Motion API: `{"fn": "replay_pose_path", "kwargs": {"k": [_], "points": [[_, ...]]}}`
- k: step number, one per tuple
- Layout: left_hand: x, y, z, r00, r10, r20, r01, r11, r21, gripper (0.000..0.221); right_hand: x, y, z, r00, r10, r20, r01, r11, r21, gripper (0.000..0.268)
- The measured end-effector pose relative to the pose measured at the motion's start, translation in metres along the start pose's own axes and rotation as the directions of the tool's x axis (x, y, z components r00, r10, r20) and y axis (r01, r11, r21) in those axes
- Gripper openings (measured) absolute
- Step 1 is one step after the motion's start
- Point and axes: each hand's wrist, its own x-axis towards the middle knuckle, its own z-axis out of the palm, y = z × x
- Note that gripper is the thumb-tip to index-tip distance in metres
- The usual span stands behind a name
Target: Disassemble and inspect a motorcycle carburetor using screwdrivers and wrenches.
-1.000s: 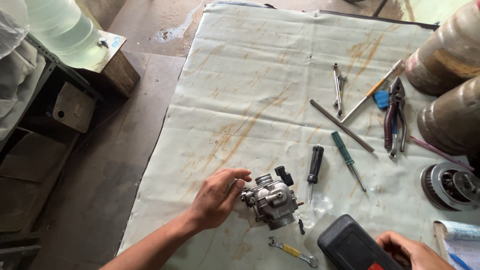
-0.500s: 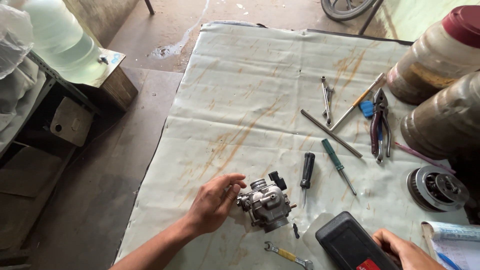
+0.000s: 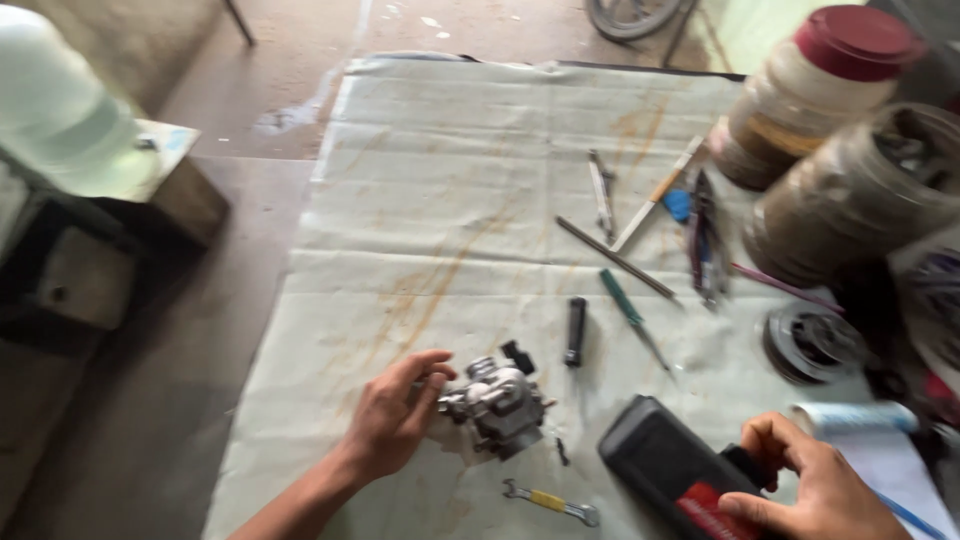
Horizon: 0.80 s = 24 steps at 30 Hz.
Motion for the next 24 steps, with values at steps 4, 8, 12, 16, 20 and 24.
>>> {"fn": "replay_pose_path", "kwargs": {"k": [4,8,12,16,20,24], "points": [[0.0,-0.016,0.009,0.998,0.017,-0.063,-0.013,0.997,0.075,0.028,-0.071,-0.03,0.004,0.95,-0.275,0.148,0.23,0.937,0.263,0.065],[0.002,-0.012,0.013,0.999,0.022,-0.026,-0.02,0.996,0.085,0.029,-0.08,-0.104,0.021,0.917,-0.253,0.309,0.25,0.967,0.049,0.045],[-0.001,-0.011,0.013,0.993,0.094,-0.067,-0.08,0.979,0.187,0.029,-0.072,-0.107,0.043,0.538,-0.681,0.497,0.747,0.658,0.093,0.045],[0.0,-0.008,0.012,0.998,-0.005,-0.061,0.015,0.987,0.162,0.029,-0.068,-0.091,0.068,0.524,-0.608,0.596,0.783,0.619,-0.057,0.051],[0.0,-0.01,0.011,0.995,0.072,-0.062,-0.06,0.983,0.173,0.028,-0.07,-0.07,0.084,0.515,-0.62,0.592,0.825,0.547,-0.145,0.054],[0.0,-0.01,0.01,0.996,0.066,-0.052,-0.058,0.988,0.145,0.029,-0.067,-0.077,0.081,0.601,-0.589,0.54,0.726,0.685,-0.06,0.048]]}}
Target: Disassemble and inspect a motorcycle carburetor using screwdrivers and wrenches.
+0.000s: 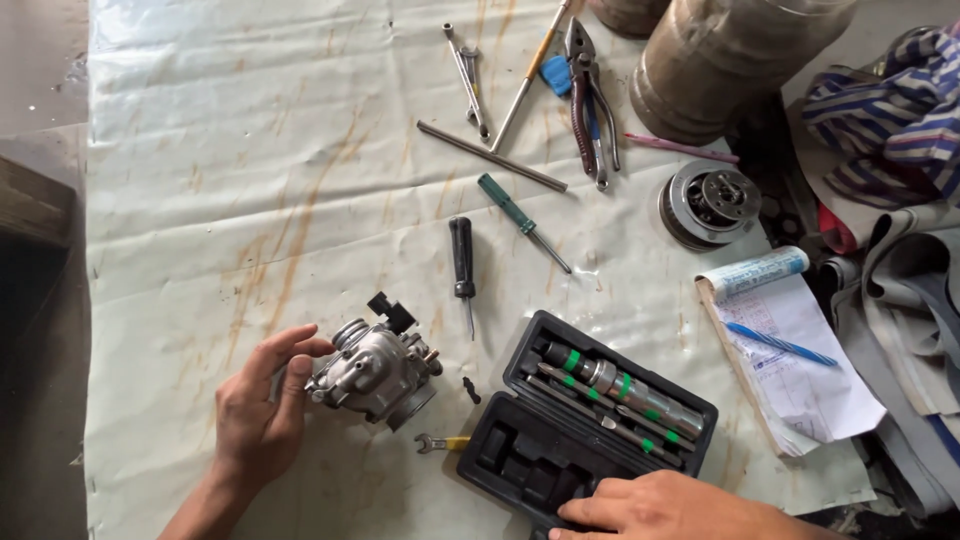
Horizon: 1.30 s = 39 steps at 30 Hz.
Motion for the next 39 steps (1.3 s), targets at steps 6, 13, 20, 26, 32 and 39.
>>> {"fn": "replay_pose_path", "kwargs": {"k": [6,13,20,26,32,39], "points": [[-0.001,-0.002,-0.001,0.997,0.08,-0.003,-0.08,0.997,0.018,0.027,0.006,-0.007,-0.012,0.998,-0.037,-0.057,0.037,0.999,0.0,0.047],[-0.002,0.002,0.002,0.997,-0.077,-0.007,0.078,0.996,0.042,0.029,-0.009,-0.038,-0.063,0.992,-0.082,-0.097,0.089,0.994,0.067,0.04],[-0.001,0.002,0.002,1.0,-0.024,-0.005,0.024,1.0,0.001,0.029,-0.036,-0.031,-0.071,0.699,0.348,-0.624,-0.529,0.84,-0.124,0.027],[0.0,0.004,0.001,0.998,-0.054,0.019,0.055,0.995,-0.077,0.029,-0.017,-0.025,-0.064,0.706,0.494,-0.507,-0.599,0.799,-0.055,0.034],[-0.001,0.003,0.001,0.999,-0.032,0.011,0.032,0.999,-0.023,0.028,-0.031,-0.005,-0.044,0.658,0.606,-0.447,-0.712,0.694,-0.106,0.03],[0.001,0.002,0.0,0.996,0.091,-0.011,-0.091,0.995,0.044,0.028,-0.049,-0.017,-0.067,0.693,0.54,-0.478,-0.612,0.791,0.007,0.029]]}}
